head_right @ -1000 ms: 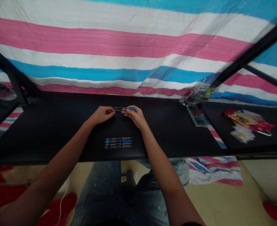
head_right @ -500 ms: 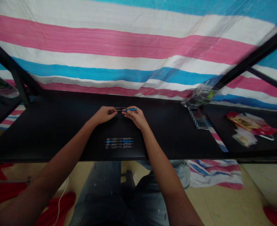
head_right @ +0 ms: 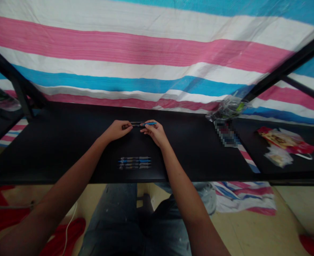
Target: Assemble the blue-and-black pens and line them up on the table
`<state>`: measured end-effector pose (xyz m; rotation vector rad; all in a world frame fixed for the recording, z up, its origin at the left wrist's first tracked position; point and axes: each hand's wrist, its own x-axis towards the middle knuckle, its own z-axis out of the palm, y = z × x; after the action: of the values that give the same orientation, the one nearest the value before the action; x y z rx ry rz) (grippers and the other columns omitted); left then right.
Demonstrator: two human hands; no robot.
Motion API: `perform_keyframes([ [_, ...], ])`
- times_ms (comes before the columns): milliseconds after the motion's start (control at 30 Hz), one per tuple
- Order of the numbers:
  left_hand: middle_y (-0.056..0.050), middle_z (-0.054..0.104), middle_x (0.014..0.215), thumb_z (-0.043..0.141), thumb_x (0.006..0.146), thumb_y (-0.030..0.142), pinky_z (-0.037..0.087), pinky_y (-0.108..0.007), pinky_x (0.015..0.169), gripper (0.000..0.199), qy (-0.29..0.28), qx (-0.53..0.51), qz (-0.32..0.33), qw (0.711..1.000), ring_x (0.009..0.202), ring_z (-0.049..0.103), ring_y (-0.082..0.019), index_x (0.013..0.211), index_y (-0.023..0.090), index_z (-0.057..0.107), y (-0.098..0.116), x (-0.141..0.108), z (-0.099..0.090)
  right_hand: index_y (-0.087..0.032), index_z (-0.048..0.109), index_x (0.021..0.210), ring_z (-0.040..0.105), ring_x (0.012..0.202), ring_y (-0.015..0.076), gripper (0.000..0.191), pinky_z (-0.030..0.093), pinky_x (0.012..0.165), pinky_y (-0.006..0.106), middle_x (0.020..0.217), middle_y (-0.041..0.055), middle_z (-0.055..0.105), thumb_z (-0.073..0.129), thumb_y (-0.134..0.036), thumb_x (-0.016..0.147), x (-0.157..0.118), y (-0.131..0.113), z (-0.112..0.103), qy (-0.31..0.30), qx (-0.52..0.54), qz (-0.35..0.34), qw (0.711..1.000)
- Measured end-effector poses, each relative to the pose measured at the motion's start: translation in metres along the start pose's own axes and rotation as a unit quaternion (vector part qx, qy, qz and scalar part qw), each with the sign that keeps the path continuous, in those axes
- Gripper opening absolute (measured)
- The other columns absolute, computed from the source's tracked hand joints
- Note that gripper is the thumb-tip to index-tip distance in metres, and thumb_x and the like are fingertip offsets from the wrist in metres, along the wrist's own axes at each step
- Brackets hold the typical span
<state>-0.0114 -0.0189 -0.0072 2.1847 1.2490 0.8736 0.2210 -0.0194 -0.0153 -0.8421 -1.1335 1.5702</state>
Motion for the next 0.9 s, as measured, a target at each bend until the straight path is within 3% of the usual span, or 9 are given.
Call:
perform_keyframes([
  [633, 0.0, 0.064, 0.065, 0.057, 0.089, 0.034, 0.037, -0.025, 0.059, 0.024, -0.007, -0.002, 0.002, 1.0, 0.059, 0.056, -0.013, 0.084, 0.015, 0.071, 0.0003, 0.0001, 0.0015, -0.021, 0.065, 0.091, 0.076, 0.073, 0.0163, 0.03, 0.053, 0.057, 0.02, 0.093, 0.0035, 0.078, 0.085, -0.033, 0.072, 0.0007, 0.0049, 0.0014, -0.017, 0.014, 0.006, 1.0],
  [900, 0.0, 0.063, 0.063, 0.058, 0.087, 0.033, 0.036, -0.026, 0.058, 0.023, -0.013, -0.005, -0.016, 1.0, 0.058, 0.055, -0.013, 0.085, 0.015, 0.072, 0.0021, 0.0007, 0.0018, -0.022, 0.067, 0.091, 0.073, 0.072, 0.0136, 0.025, 0.055, 0.064, 0.023, 0.091, 0.0028, 0.077, 0.082, -0.03, 0.074, 0.0013, 0.0026, -0.0016, 0.011, 0.017, -0.023, 1.0],
])
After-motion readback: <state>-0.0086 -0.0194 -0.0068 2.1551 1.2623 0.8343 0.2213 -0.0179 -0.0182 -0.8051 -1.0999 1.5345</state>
